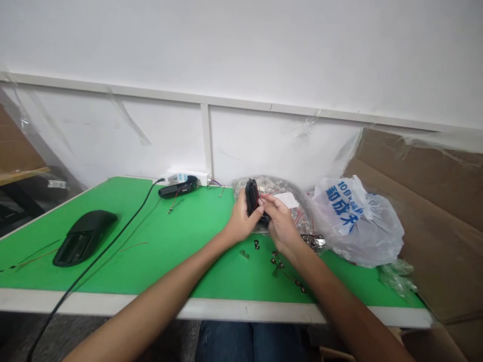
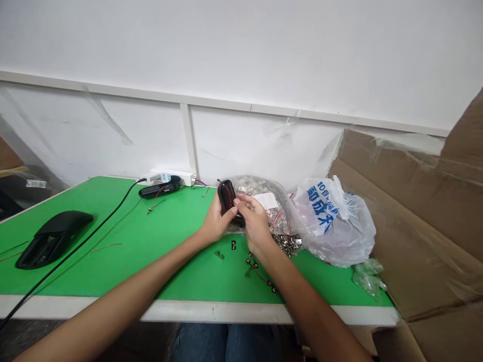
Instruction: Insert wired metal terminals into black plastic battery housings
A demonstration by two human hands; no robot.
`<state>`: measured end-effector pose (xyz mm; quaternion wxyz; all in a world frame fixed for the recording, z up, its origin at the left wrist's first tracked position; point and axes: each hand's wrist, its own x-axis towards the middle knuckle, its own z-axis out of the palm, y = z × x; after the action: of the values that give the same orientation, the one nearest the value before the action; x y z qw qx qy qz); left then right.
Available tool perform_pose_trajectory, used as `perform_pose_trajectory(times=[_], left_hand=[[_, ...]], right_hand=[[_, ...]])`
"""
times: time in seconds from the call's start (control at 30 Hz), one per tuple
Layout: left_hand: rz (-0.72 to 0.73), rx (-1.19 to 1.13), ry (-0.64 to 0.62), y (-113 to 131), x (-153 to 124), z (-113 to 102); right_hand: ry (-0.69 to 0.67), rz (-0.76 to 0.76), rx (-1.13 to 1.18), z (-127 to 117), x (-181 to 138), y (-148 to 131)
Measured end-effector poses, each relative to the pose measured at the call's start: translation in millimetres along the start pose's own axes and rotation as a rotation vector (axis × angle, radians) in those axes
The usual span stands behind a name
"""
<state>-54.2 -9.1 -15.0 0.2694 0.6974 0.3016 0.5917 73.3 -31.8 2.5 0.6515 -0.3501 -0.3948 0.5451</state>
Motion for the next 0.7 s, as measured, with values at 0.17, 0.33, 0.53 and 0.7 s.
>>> perform_pose_trajectory(times=[0.17, 0.33, 0.53, 0.7], left_hand=[[-0.037, -0.167, -0.086, -6, 0, -2], [-0.125, -0.234, -0.096, -3, 2, -2], [-0.195, -0.324, -0.028, -4, 1, 4], [-0.345, -0.603, 0.013, -8, 3, 10]], right_hand=[[-0.006, -0.001, 0.007, 1, -1, -3], [0.033, -0.007, 0.015, 0, 1, -3], [0.048, -0.155, -0.214, -1, -2, -11], [0.004, -0.069, -0.144, -4, -1, -12]])
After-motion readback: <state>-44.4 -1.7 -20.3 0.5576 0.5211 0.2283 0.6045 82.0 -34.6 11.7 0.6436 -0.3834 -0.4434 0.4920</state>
